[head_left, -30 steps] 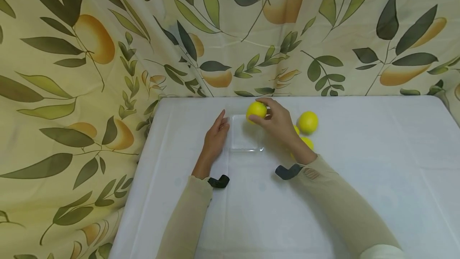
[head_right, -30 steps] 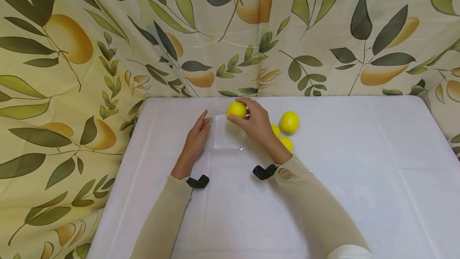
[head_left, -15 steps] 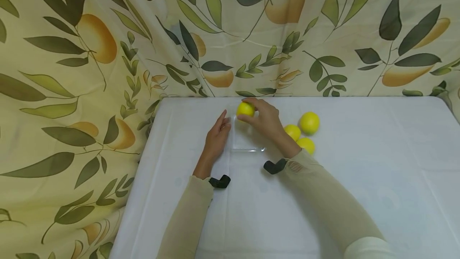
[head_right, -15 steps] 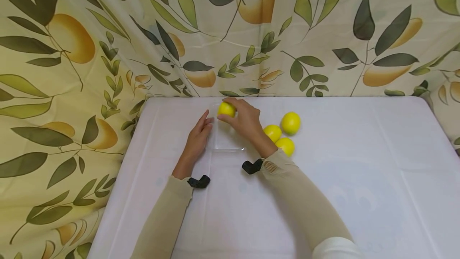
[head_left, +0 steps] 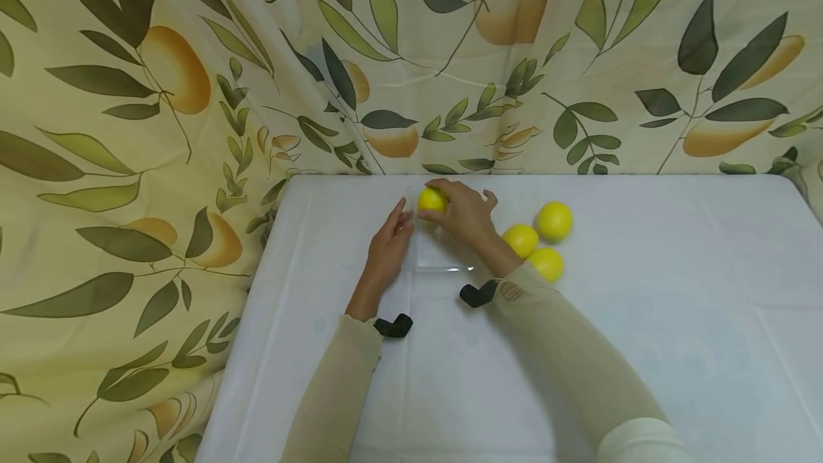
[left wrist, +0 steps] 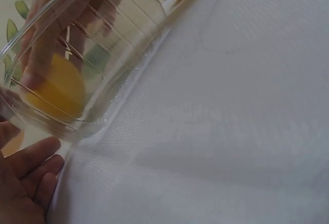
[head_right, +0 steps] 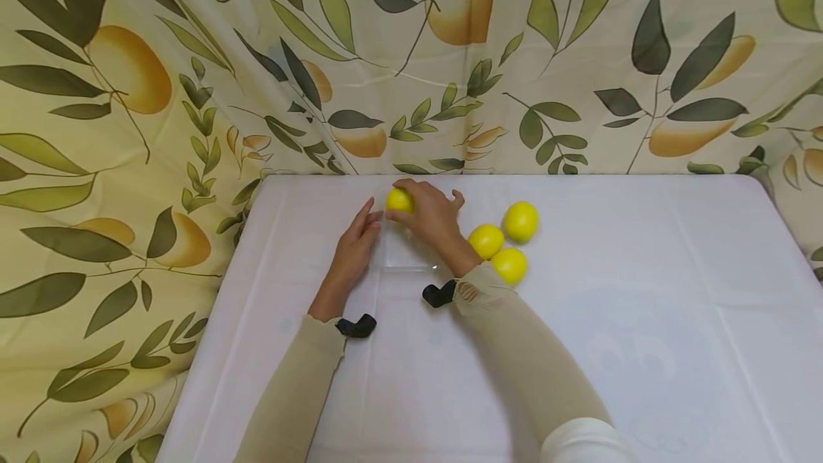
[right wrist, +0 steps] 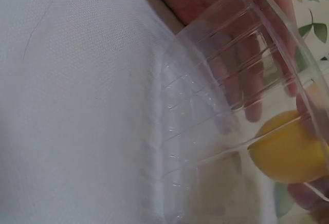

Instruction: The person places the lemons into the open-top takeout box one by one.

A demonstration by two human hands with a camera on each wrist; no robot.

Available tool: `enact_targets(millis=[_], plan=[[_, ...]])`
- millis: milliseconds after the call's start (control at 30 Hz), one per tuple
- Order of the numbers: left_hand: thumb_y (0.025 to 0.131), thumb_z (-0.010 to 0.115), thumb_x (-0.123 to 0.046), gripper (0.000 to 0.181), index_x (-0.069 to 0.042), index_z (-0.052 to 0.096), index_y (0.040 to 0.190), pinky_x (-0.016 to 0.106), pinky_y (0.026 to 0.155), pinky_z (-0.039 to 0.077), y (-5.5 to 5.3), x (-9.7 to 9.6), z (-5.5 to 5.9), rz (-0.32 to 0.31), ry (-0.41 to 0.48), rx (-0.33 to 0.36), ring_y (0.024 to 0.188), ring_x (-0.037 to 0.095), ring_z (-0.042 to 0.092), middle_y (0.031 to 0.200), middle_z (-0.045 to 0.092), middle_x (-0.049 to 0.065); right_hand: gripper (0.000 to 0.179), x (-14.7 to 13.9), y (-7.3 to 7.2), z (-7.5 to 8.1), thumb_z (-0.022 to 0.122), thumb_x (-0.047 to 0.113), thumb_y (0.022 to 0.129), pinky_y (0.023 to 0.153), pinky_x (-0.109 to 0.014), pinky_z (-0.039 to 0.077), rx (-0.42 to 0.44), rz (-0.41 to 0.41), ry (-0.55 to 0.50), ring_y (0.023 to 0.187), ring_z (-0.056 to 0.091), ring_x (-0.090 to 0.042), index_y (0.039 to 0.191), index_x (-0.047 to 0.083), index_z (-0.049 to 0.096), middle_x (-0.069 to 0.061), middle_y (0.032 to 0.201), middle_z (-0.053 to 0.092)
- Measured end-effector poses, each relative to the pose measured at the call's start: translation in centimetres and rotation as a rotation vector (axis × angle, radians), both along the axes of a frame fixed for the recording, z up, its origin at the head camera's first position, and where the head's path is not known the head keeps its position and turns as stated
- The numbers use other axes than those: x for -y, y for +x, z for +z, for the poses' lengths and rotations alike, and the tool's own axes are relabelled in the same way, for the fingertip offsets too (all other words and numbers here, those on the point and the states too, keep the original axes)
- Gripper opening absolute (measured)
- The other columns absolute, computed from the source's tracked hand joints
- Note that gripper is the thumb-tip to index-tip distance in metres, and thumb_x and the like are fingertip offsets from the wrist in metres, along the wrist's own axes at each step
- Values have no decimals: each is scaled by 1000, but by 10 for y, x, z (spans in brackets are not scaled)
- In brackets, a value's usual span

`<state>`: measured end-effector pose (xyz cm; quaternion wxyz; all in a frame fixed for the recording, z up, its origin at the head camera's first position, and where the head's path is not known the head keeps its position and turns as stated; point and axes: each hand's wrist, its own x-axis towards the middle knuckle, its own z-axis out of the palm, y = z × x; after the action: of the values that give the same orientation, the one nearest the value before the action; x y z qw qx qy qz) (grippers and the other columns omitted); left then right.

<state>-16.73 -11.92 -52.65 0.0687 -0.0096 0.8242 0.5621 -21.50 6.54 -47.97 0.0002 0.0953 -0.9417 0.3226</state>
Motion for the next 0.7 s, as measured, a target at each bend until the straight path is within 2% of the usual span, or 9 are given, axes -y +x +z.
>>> enact_targets(millis=[233,400,533,700], plan=[[106,46,-47,53,-51,31,156,48,119,39,0,0,0,-7,6,-10,140,18,51,148,56,-10,66,0,0,-4,84,52,79,112,-75,20,-23,-4,22,108,65,-25,138,26,65,-5,128,70],[107,46,-45,53,-51,30,156,49,119,39,0,-1,0,-11,2,-11,140,19,51,148,56,-10,65,-3,0,-5,85,48,79,112,-76,24,-56,-8,0,104,66,-23,137,23,67,-7,121,66],[107,47,-45,53,-51,30,157,50,119,38,0,-1,0,-6,-2,-10,140,19,51,149,56,-10,64,-3,0,-6,83,48,81,111,-74,26,-46,-4,-8,105,65,-23,137,22,67,-6,120,66],[106,47,-45,52,-53,30,155,50,120,38,1,-1,0,3,-5,1,141,20,50,149,55,-9,65,-5,0,-7,82,48,83,101,-60,43,-34,30,-5,109,65,-26,139,19,66,-9,122,66]])
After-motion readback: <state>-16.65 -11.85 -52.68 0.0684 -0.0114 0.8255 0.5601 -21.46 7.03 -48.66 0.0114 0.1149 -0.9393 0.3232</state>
